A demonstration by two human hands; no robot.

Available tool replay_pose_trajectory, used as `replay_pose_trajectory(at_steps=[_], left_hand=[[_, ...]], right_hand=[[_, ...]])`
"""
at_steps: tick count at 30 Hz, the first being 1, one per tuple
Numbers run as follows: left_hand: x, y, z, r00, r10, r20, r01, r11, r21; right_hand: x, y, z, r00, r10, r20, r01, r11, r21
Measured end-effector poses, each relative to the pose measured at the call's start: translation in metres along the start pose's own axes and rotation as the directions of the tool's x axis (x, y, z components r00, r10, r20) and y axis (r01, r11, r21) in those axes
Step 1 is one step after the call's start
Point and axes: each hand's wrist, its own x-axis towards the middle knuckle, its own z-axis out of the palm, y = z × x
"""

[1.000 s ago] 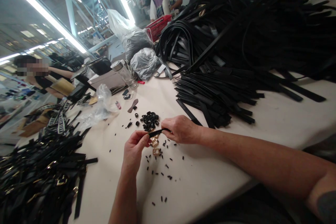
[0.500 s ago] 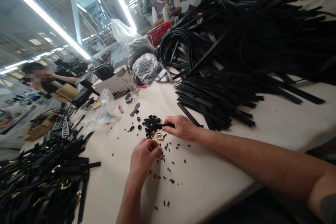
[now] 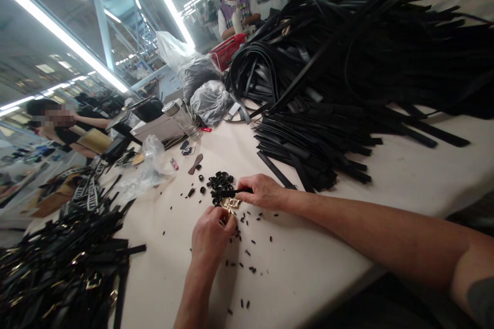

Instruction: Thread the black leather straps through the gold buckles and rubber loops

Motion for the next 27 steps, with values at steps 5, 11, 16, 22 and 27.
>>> replay_pose_trajectory(at_steps=[5, 11, 16, 22, 27], left_hand=[[0.001, -0.006, -0.004, 0.992, -0.064, 0.107, 0.091, 0.957, -0.275], [0.001, -0.012, 0.0, 0.993, -0.072, 0.096, 0.1, 0.941, -0.323], [0.001, -0.017, -0.001, 0.998, -0.054, 0.013, 0.056, 0.969, -0.239], [0.003, -0.021, 0.0, 0.998, -0.019, -0.06, 0.007, 0.982, -0.191], [0.003, -0.023, 0.001, 0.998, -0.062, -0.003, 0.059, 0.96, -0.272]], right_hand=[[0.002, 0.002, 0.001, 1.0, -0.009, -0.006, 0.009, 1.0, 0.007], [0.002, 0.001, 0.001, 1.0, -0.005, 0.008, 0.005, 1.0, 0.008], [0.001, 0.001, 0.001, 1.0, -0.008, 0.007, 0.008, 1.0, 0.001], [0.001, 0.004, 0.003, 1.0, -0.013, 0.006, 0.013, 1.0, -0.008], [0.001, 0.005, 0.004, 1.0, -0.012, 0.021, 0.013, 1.0, -0.023]])
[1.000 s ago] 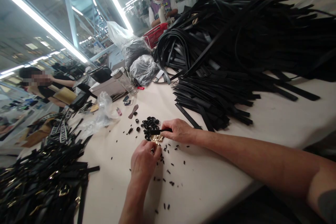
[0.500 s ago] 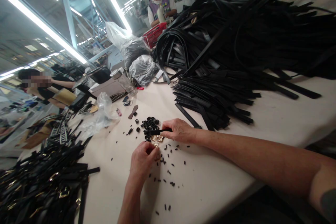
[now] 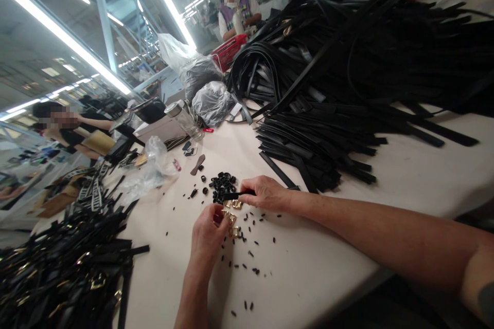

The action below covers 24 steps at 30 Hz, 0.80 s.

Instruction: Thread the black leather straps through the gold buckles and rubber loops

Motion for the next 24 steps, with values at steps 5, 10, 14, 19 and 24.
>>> replay_pose_trajectory(at_steps=[5, 10, 14, 19, 24], left_hand=[[0.001, -0.004, -0.009, 0.994, 0.092, 0.051, -0.095, 0.993, 0.068], [0.003, -0.002, -0.009, 0.989, 0.119, 0.089, -0.132, 0.979, 0.157], [0.006, 0.001, -0.002, 0.992, 0.128, 0.011, -0.128, 0.972, 0.199], [0.008, -0.006, 0.002, 0.991, 0.064, -0.116, -0.059, 0.997, 0.047], [0.006, -0.013, 0.001, 0.966, -0.251, -0.066, 0.175, 0.818, -0.548]], right_hand=[[0.0, 0.001, -0.001, 1.0, 0.005, 0.019, -0.005, 1.0, -0.007], [0.001, 0.002, 0.001, 0.999, -0.012, 0.031, 0.013, 1.0, -0.023], [0.001, 0.002, 0.001, 0.999, -0.015, 0.039, 0.016, 0.999, -0.027], [0.0, -0.003, -0.004, 0.998, 0.021, 0.054, -0.021, 1.0, -0.001], [0.0, -0.008, -0.008, 0.985, 0.079, 0.152, -0.094, 0.992, 0.088]])
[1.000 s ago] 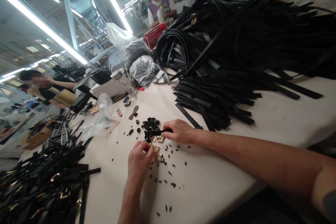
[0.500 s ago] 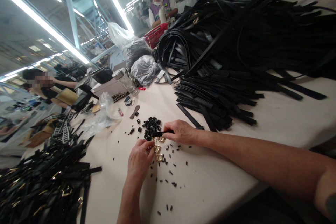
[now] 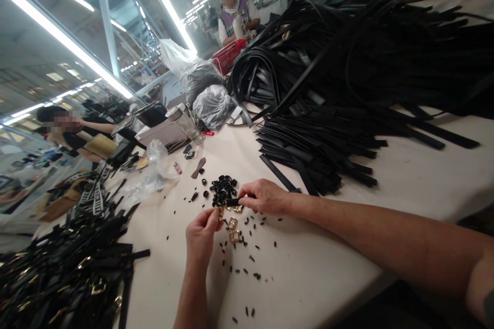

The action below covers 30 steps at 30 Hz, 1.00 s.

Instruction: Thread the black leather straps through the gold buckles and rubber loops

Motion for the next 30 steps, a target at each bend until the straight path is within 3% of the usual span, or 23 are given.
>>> replay_pose_trajectory(at_steps=[3, 7, 17, 22, 25, 30], left_hand=[[-0.003, 0.003, 0.002, 0.996, -0.088, 0.027, 0.092, 0.968, -0.235], [-0.008, 0.011, 0.008, 0.986, -0.152, 0.063, 0.164, 0.903, -0.397], [-0.009, 0.009, 0.013, 0.985, -0.159, 0.067, 0.171, 0.856, -0.487], [-0.006, 0.008, 0.012, 0.982, -0.187, -0.028, 0.145, 0.842, -0.519], [-0.008, 0.007, 0.014, 0.99, -0.136, -0.047, 0.095, 0.864, -0.495], [-0.018, 0.013, 0.019, 0.993, 0.078, -0.085, -0.105, 0.919, -0.379]], right_hand=[[0.0, 0.0, 0.0, 0.998, 0.013, 0.058, -0.01, 0.999, -0.044], [0.001, 0.002, 0.002, 0.999, -0.007, 0.053, 0.014, 0.99, -0.143], [0.0, 0.009, 0.014, 0.98, -0.021, 0.199, -0.047, 0.944, 0.326], [0.001, 0.003, 0.009, 0.987, 0.104, 0.125, -0.15, 0.879, 0.453], [-0.001, -0.005, 0.006, 0.959, 0.157, 0.235, -0.263, 0.802, 0.536], [-0.005, -0.009, 0.008, 0.912, 0.124, 0.391, -0.36, 0.7, 0.617]])
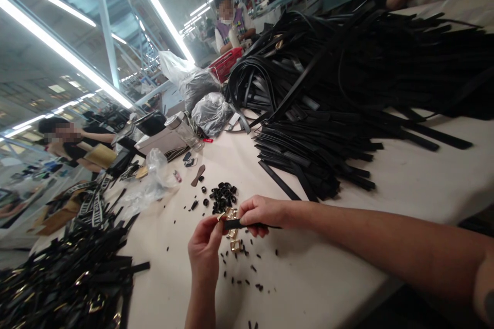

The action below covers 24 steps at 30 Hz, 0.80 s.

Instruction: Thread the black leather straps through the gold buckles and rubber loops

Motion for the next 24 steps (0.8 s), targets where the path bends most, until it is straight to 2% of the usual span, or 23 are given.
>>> replay_pose_trajectory(at_steps=[5, 8, 13, 16, 19, 24], left_hand=[[-0.009, 0.007, 0.007, 0.974, 0.214, 0.075, -0.219, 0.974, 0.063], [-0.011, 0.006, 0.007, 0.964, 0.244, 0.103, -0.245, 0.969, 0.002], [-0.006, -0.003, 0.004, 0.989, 0.106, 0.102, -0.093, 0.987, -0.13], [-0.002, -0.004, 0.004, 0.995, -0.023, 0.1, 0.039, 0.986, -0.161], [0.0, -0.001, 0.007, 0.976, -0.18, 0.122, 0.202, 0.958, -0.204], [-0.004, -0.001, 0.01, 0.939, -0.294, 0.179, 0.326, 0.926, -0.189]], right_hand=[[-0.001, 0.002, 0.0, 0.999, 0.01, 0.039, -0.017, 0.983, 0.182], [0.0, 0.004, 0.0, 0.999, -0.007, 0.053, -0.004, 0.979, 0.202], [-0.001, 0.004, 0.006, 0.998, -0.063, -0.018, 0.064, 0.995, 0.076], [-0.002, 0.003, 0.009, 0.993, -0.094, -0.066, 0.093, 0.995, -0.019], [-0.002, 0.003, 0.009, 0.988, -0.13, -0.078, 0.123, 0.988, -0.09], [0.0, 0.008, 0.008, 0.976, -0.201, -0.079, 0.181, 0.961, -0.207]])
